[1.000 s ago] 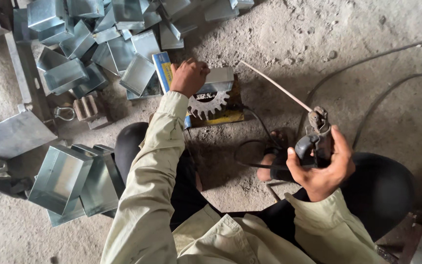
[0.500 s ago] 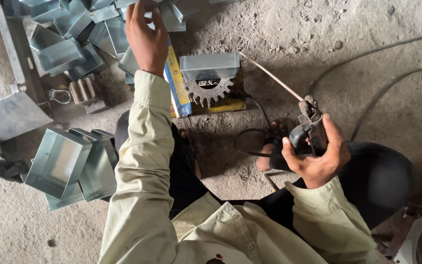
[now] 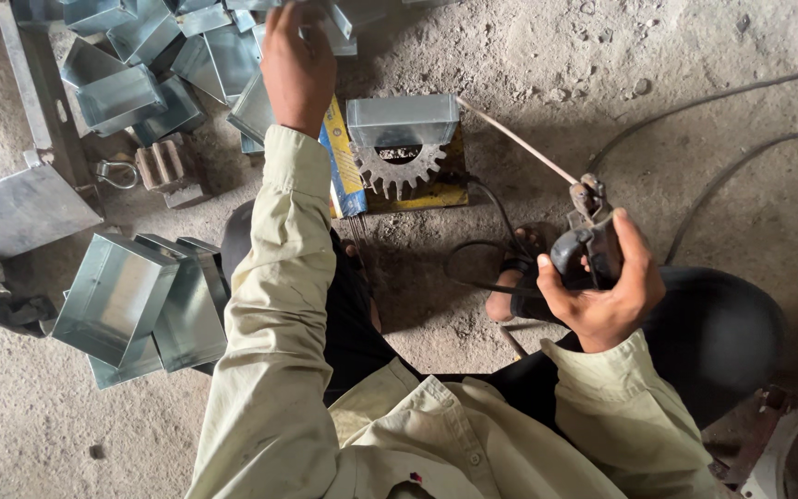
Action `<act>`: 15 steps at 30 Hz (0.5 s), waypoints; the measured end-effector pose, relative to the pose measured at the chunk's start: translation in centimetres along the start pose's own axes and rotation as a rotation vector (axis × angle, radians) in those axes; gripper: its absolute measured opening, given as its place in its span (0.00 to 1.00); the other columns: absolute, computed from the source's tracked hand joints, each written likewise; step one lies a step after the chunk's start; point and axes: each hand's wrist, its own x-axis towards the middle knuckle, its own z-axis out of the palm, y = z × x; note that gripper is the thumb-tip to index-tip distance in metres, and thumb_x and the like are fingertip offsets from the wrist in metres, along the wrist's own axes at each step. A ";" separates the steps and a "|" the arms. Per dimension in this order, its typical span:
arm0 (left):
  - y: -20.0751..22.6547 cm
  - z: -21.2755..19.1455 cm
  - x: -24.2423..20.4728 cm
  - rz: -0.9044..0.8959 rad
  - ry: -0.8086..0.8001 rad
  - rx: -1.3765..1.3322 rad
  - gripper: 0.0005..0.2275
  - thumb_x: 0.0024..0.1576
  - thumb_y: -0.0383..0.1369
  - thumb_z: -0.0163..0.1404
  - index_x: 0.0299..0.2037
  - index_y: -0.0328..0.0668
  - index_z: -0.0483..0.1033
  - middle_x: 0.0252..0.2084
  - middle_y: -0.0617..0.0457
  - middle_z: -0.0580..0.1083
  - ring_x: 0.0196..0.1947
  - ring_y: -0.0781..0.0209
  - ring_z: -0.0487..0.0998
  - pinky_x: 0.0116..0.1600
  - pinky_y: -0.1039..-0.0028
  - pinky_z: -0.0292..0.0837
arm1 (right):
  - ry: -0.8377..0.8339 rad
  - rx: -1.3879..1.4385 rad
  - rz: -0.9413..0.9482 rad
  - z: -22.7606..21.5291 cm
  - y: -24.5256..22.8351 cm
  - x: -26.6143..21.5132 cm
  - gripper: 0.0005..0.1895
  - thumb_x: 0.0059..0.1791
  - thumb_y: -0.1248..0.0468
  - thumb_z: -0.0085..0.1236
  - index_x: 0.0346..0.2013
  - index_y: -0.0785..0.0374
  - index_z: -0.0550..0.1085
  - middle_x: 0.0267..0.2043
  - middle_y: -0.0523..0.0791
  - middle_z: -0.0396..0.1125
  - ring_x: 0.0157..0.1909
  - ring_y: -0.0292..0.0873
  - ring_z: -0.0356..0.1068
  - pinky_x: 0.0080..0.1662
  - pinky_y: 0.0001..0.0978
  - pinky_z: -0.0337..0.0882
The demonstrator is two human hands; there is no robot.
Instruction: The person sits on the floor and uses a welding torch to join the seams of small metal boxes. They pick up a box, position it on a gear-like support, and weld the edges, creating bright sparks. The person repeats this process for several boxes, moving the finished ones aside.
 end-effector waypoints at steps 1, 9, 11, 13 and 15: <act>-0.5 0.3 -0.2 0.022 -0.032 0.035 0.04 0.59 0.23 0.51 0.42 0.38 0.78 0.43 0.45 0.77 0.40 0.48 0.81 0.45 0.60 0.77 | -0.015 -0.016 0.007 0.0 -0.1 0.1 0.41 0.44 0.55 0.74 0.66 0.72 0.67 0.57 0.58 0.70 0.51 0.57 0.76 0.54 0.41 0.77; -2.2 3.0 -2.8 -0.139 -0.688 0.272 0.07 0.58 0.34 0.54 0.43 0.42 0.79 0.40 0.37 0.78 0.39 0.38 0.81 0.46 0.52 0.76 | -0.004 0.064 0.061 -0.7 -0.1 0.0 0.40 0.50 0.57 0.75 0.69 0.70 0.63 0.59 0.56 0.69 0.56 0.51 0.74 0.59 0.37 0.75; -2.5 3.3 -3.2 -0.133 -0.673 0.281 0.08 0.59 0.35 0.54 0.44 0.41 0.79 0.41 0.37 0.78 0.41 0.36 0.80 0.46 0.51 0.76 | -0.064 0.052 0.107 -0.6 0.5 0.2 0.39 0.51 0.59 0.74 0.69 0.69 0.63 0.60 0.57 0.68 0.58 0.52 0.73 0.61 0.37 0.74; -2.8 3.0 -2.9 -0.043 -0.565 0.240 0.10 0.54 0.32 0.54 0.45 0.41 0.79 0.42 0.37 0.78 0.40 0.35 0.80 0.43 0.50 0.76 | -0.160 0.056 0.191 0.1 1.2 0.7 0.37 0.50 0.60 0.73 0.69 0.69 0.65 0.61 0.57 0.68 0.59 0.52 0.72 0.62 0.38 0.73; -3.2 2.6 -2.9 -0.070 -0.565 0.254 0.10 0.58 0.34 0.54 0.47 0.40 0.78 0.43 0.35 0.77 0.41 0.34 0.80 0.44 0.50 0.76 | -0.223 0.114 0.305 1.6 1.7 0.8 0.38 0.48 0.58 0.73 0.68 0.67 0.66 0.58 0.55 0.70 0.55 0.52 0.74 0.57 0.38 0.74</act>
